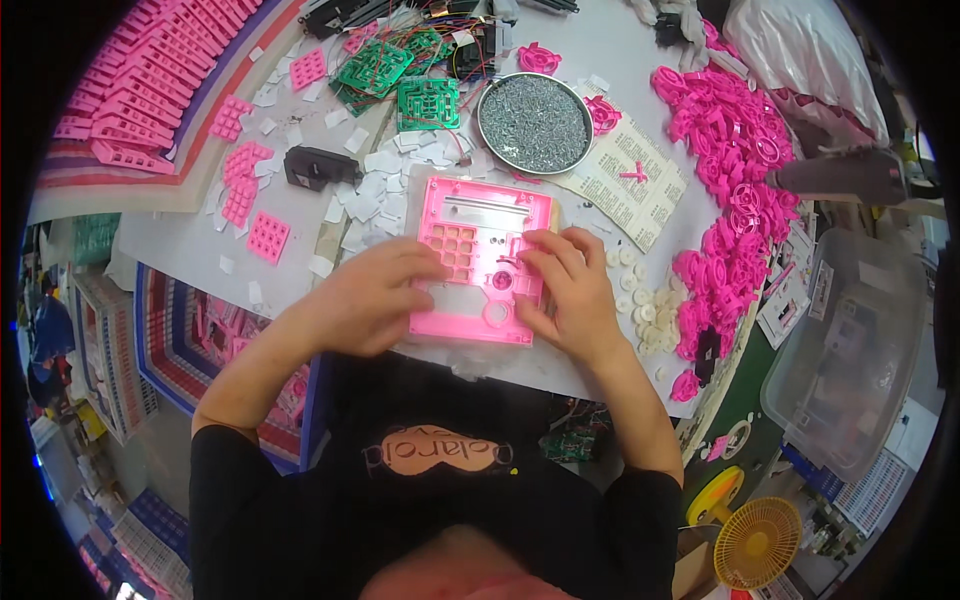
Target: Assembling components of a plastic toy piggy bank, including circuit board and buttons.
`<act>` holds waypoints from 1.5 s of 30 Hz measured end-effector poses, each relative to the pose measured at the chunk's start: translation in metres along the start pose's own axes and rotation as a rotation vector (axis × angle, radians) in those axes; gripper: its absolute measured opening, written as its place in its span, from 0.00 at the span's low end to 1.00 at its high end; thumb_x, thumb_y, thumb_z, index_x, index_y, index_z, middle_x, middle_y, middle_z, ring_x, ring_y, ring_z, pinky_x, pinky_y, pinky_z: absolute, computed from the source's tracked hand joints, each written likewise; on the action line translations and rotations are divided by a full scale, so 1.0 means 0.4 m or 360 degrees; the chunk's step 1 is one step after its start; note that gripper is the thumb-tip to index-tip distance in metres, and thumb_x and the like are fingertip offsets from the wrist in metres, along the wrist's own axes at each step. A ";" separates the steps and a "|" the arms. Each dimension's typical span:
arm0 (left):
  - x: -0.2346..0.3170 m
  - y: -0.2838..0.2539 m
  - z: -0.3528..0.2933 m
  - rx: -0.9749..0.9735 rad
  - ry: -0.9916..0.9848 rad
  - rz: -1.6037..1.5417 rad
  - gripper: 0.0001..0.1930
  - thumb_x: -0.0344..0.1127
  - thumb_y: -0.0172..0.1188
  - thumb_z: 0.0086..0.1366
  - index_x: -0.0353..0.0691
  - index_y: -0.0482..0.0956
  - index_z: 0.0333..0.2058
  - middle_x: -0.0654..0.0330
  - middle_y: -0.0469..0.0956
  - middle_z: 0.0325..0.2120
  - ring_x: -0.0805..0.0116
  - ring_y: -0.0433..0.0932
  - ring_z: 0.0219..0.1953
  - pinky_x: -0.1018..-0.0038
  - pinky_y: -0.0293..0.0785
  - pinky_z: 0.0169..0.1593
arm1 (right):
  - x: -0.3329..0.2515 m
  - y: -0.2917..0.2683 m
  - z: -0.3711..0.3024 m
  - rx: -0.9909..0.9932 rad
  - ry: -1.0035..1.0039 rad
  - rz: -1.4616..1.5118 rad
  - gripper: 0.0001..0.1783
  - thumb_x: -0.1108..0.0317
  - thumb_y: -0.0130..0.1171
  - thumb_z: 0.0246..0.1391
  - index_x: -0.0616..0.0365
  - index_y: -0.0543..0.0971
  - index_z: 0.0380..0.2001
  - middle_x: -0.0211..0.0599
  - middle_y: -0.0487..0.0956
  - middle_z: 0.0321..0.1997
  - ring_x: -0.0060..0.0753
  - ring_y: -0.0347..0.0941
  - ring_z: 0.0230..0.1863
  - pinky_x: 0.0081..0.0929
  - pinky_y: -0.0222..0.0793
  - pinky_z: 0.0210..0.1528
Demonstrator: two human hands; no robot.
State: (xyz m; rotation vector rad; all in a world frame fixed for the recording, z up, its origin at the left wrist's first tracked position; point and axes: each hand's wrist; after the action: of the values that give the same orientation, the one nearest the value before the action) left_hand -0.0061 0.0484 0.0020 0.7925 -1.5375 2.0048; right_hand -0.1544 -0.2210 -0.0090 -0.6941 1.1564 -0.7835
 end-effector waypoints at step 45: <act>0.025 0.133 0.092 0.0550 -0.0290 0.0406 0.16 0.33 0.67 0.50 0.43 0.79 0.40 0.62 0.74 0.43 0.59 0.73 0.50 0.58 0.64 0.56 | -0.112 0.039 0.073 0.0107 0.0138 -0.0372 0.09 0.75 0.67 0.41 0.63 0.80 0.30 0.43 0.77 0.51 0.57 0.66 0.54 0.45 0.68 0.53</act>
State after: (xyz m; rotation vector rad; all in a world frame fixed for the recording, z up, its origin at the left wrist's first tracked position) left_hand -0.0440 -0.0001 -0.0203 0.9760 -1.4693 2.4921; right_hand -0.1327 -0.1731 0.0094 -0.7535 1.1342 -1.0535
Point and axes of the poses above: each hand's wrist, its own z-axis towards the middle knuckle, its own y-axis out of the palm, x = y × z
